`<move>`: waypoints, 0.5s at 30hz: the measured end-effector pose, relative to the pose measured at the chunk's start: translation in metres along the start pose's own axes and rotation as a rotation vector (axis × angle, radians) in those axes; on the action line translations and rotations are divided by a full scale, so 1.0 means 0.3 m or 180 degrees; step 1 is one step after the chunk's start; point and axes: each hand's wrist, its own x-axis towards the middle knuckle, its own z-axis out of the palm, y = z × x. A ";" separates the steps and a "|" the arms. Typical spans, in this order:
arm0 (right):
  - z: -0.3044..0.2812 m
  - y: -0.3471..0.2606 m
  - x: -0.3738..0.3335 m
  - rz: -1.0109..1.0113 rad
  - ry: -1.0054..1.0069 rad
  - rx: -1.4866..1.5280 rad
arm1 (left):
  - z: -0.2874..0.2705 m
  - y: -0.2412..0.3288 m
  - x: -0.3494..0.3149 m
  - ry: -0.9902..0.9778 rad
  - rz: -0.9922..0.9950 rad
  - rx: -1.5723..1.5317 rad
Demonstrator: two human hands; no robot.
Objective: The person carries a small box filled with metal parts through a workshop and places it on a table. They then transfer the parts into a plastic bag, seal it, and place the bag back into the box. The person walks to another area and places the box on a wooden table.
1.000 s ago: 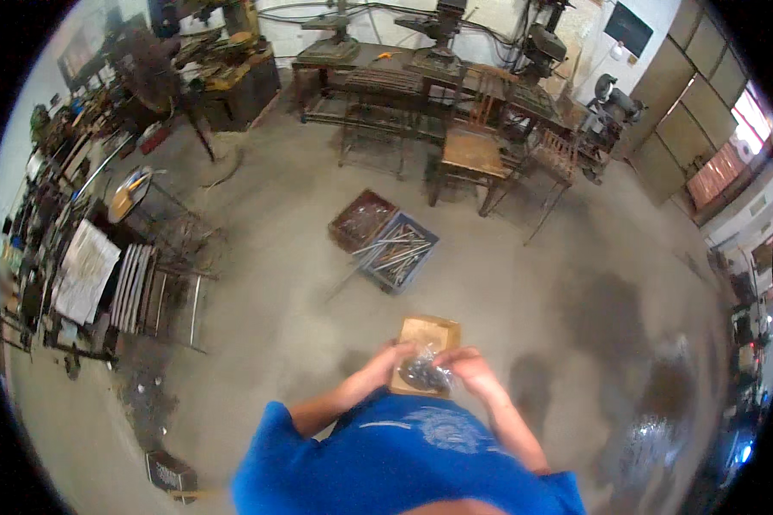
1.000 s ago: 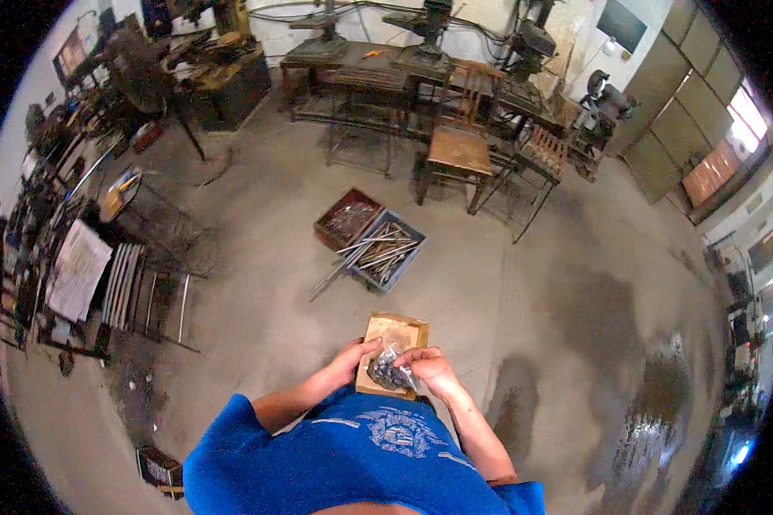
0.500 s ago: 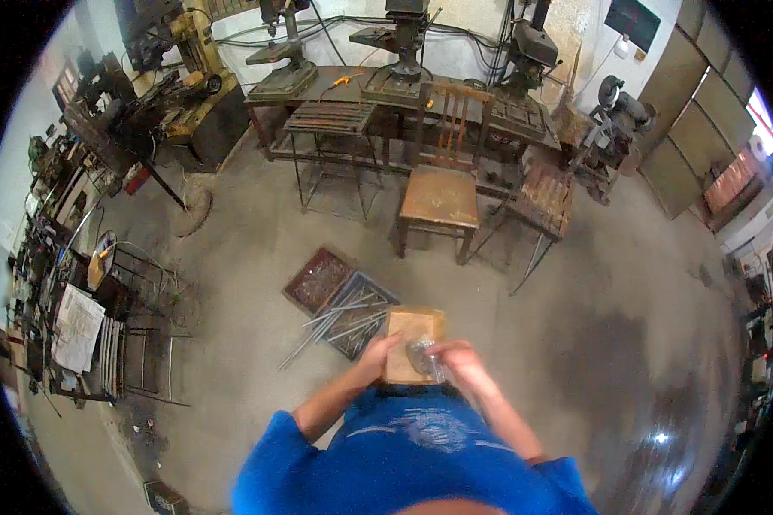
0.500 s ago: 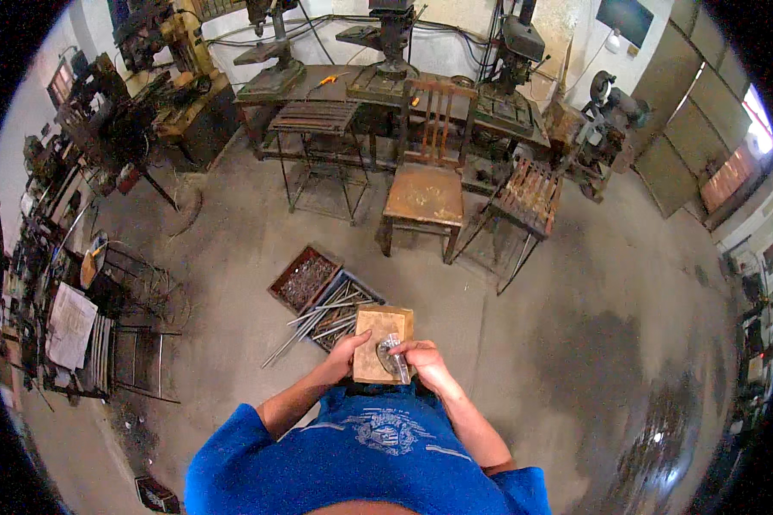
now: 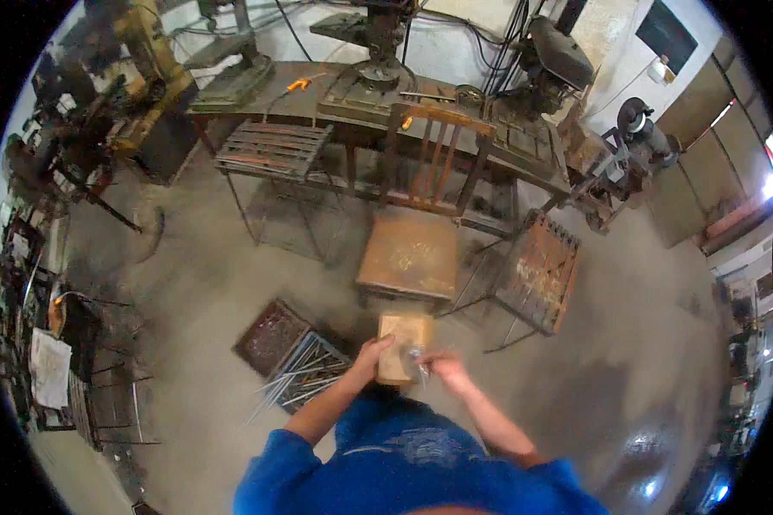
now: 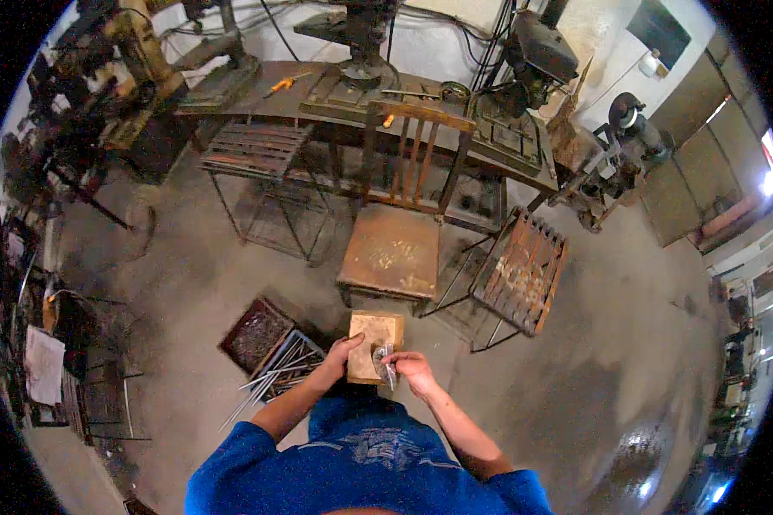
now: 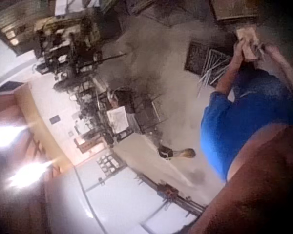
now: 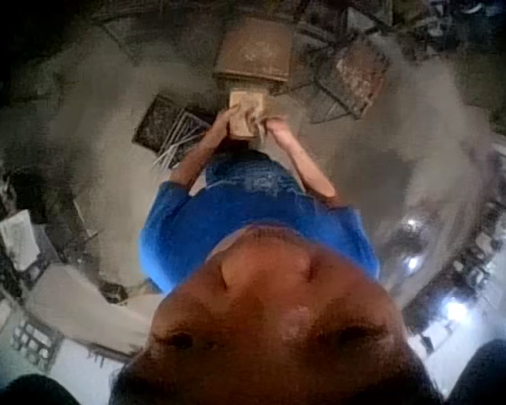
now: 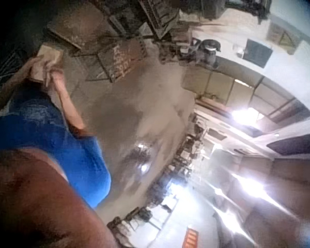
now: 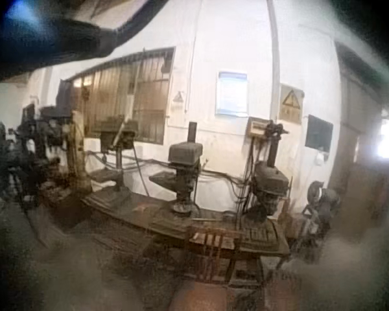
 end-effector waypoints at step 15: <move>-0.507 0.014 1.085 -0.0106 0.0435 0.0263 | 0.051 0.486 1.160 0.0537 -0.0676 0.0922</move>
